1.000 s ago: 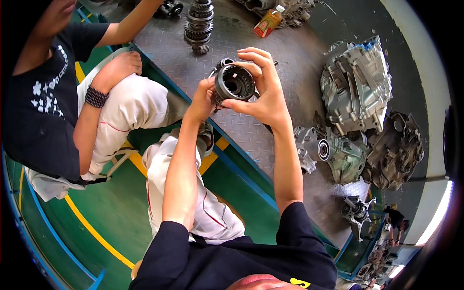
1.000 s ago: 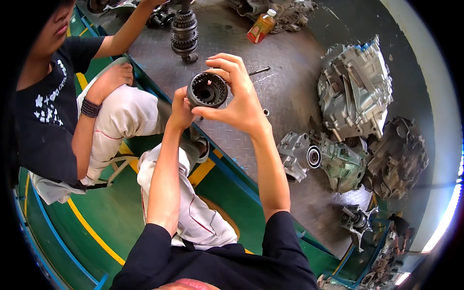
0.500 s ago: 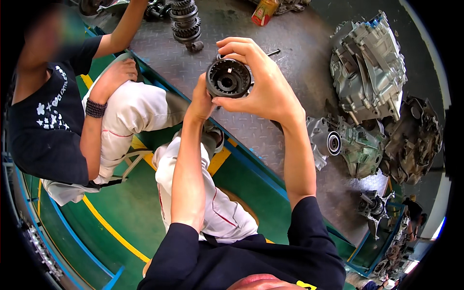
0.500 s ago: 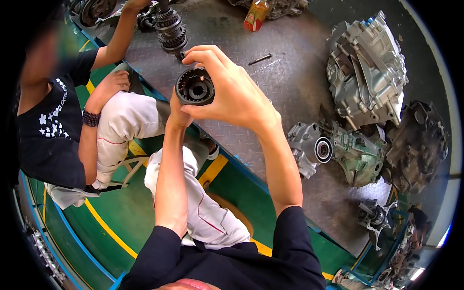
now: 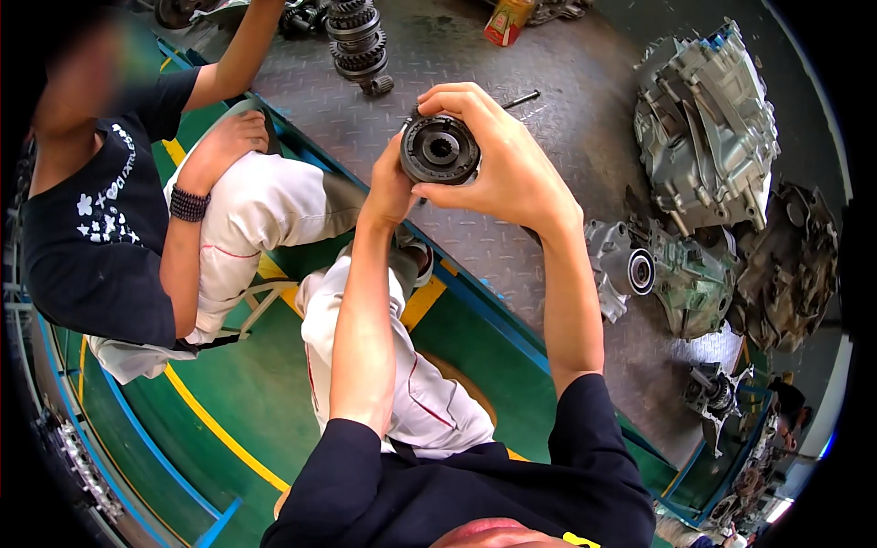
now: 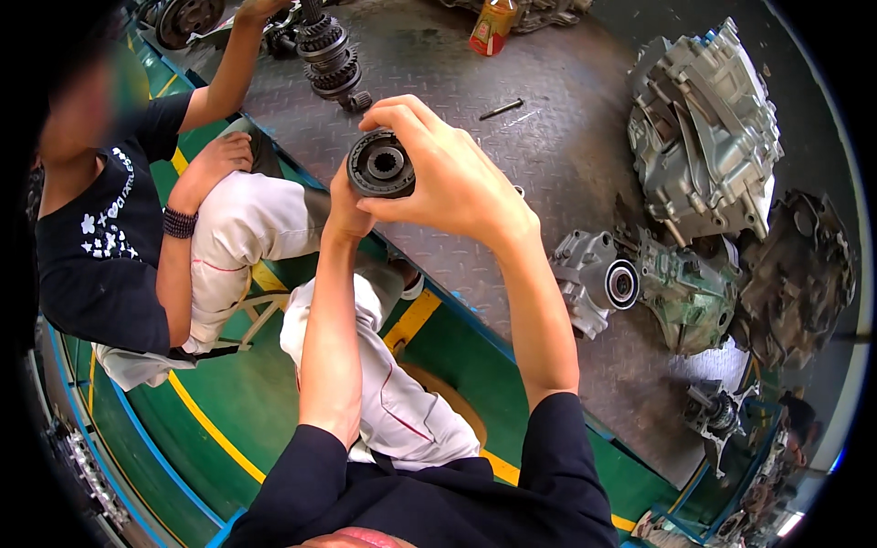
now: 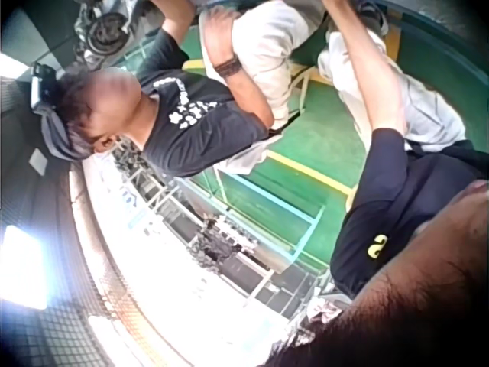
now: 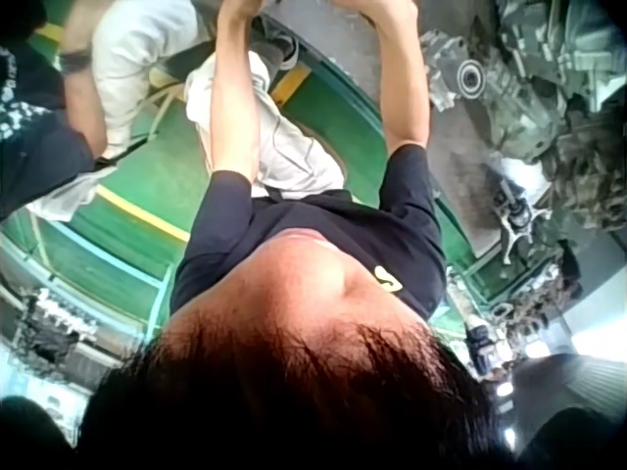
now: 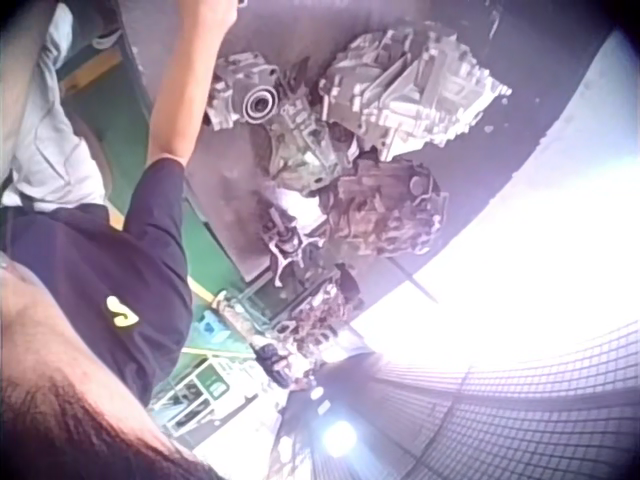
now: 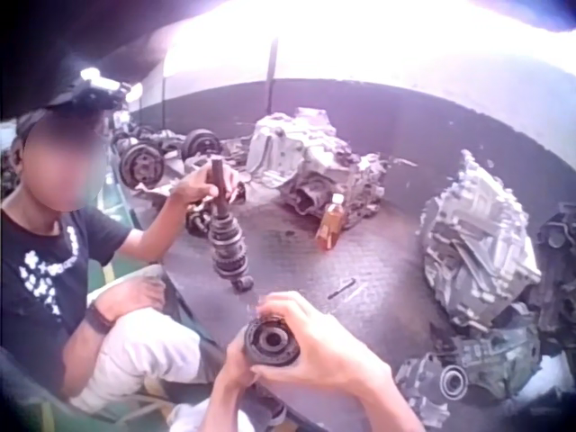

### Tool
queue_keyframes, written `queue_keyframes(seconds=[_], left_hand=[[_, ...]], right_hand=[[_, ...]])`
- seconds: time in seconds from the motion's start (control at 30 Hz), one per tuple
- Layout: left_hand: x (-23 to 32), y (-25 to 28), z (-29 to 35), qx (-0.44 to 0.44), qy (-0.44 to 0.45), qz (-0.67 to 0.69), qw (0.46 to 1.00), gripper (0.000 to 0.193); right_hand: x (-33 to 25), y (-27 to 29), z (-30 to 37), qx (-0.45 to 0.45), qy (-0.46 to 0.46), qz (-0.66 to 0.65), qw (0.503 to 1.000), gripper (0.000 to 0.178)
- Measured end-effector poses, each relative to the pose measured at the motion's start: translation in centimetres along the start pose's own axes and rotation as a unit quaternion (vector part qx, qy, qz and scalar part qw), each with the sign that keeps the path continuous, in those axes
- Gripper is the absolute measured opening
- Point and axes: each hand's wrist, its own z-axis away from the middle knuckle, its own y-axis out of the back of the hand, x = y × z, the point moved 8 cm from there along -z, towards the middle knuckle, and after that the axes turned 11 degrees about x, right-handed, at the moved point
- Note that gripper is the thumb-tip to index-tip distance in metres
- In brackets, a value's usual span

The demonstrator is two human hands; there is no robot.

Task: The person assembles transmission gear components by fitting synchronizer rings and gears together, sliding gear assemblies onto transmission shafts, and aligning the components by hand on a workbench.

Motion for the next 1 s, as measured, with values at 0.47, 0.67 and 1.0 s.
queue_keyframes(seconds=[0.47,0.67,1.0], left_hand=[[-1.4,2.2,-1.5,-0.011,-0.054,-0.081,0.995,0.037],[-2.2,0.7,-1.5,-0.003,0.040,0.046,0.998,0.050],[-2.7,0.9,-1.4,0.039,0.051,0.056,0.996,0.048]], right_hand=[[6.7,4.6,5.6,0.230,-0.180,-0.043,0.955,0.048],[10.1,3.7,12.7,0.203,-0.264,0.269,0.904,0.039],[13.9,-0.3,11.4,0.066,-0.224,0.423,0.875,0.049]])
